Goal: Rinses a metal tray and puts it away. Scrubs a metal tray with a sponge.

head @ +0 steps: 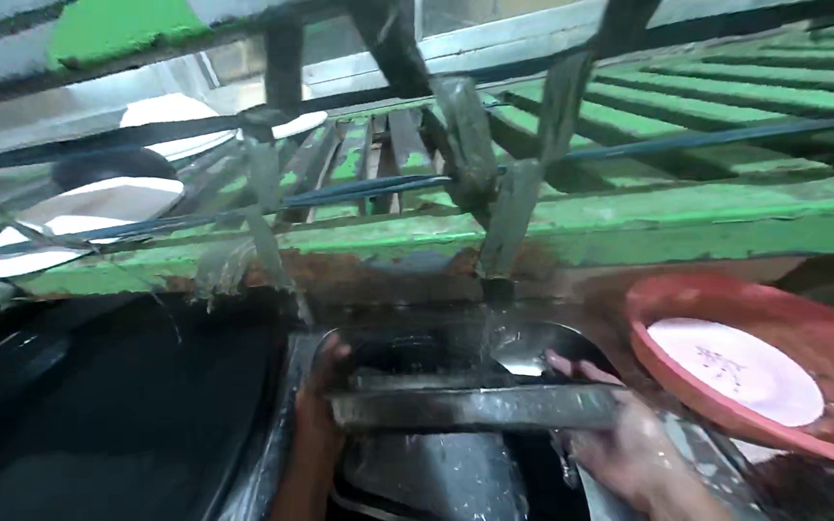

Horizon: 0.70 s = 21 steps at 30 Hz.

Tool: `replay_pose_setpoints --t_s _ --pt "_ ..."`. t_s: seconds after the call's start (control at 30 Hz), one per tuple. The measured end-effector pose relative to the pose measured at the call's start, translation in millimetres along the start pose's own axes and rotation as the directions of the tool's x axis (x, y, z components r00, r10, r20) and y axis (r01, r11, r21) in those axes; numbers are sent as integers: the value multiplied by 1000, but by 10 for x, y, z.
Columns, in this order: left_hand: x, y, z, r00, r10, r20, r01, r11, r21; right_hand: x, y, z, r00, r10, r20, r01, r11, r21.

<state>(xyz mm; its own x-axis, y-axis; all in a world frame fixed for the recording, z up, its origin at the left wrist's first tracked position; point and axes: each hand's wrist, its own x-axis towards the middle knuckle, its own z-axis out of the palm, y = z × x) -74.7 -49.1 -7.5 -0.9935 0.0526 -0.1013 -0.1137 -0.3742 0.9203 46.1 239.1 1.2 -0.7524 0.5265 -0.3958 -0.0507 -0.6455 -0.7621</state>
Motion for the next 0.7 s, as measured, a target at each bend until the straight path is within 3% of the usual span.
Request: replay_pose_setpoints --t_s 0.07,0.1,0.17,0.2,0.27,0.3,0.33,0.37,0.4,0.47,0.5,0.53,0.63,0.7 --pt "-209 -83 -214 964 -261 56 259 965 36 16 -179 24 989 -67 134 69 998 -12" --pt "-309 -128 -222 912 -411 1 409 909 79 20 -280 -1 975 -94 200 111 991 -77" --pt "-398 -344 -101 796 -600 -75 603 777 183 -17 -517 -24 954 -125 271 205 934 -292" --pt "-419 -465 -32 754 -656 -32 646 732 216 -58 -642 -10 952 -142 272 262 839 -477" --pt "-455 -701 171 745 -666 26 643 728 240 -121 -886 54 912 -230 341 409 416 -812" --pt "-458 -819 281 757 -652 51 625 744 237 -92 -978 64 826 -313 469 526 127 -841" --pt "-469 -928 391 777 -626 63 601 769 219 -46 -1059 86 687 -393 611 593 -183 -784" --pt "-477 -998 513 805 -591 52 572 796 199 -55 -1143 184 573 -421 704 577 -402 -710" --pt "-464 -1019 629 822 -570 13 558 808 190 -126 -1219 333 570 -391 722 509 -523 -684" --pt "-401 -917 805 859 -508 -65 508 830 230 -314 -1306 729 791 -234 566 337 -605 -721" --pt "-375 -749 861 878 -469 -97 475 826 303 -361 -1331 956 917 -134 376 225 -605 -764" --pt "-389 -498 890 892 -435 -124 446 801 399 -296 -1321 1088 957 -100 271 167 -574 -802" --pt "-414 -136 573 961 -245 -128 270 729 629 34 -1256 1257 956 -94 278 226 -369 -902" --pt "-497 141 355 989 -131 -65 138 691 710 -167 -1266 1427 964 -92 251 201 -367 -908"
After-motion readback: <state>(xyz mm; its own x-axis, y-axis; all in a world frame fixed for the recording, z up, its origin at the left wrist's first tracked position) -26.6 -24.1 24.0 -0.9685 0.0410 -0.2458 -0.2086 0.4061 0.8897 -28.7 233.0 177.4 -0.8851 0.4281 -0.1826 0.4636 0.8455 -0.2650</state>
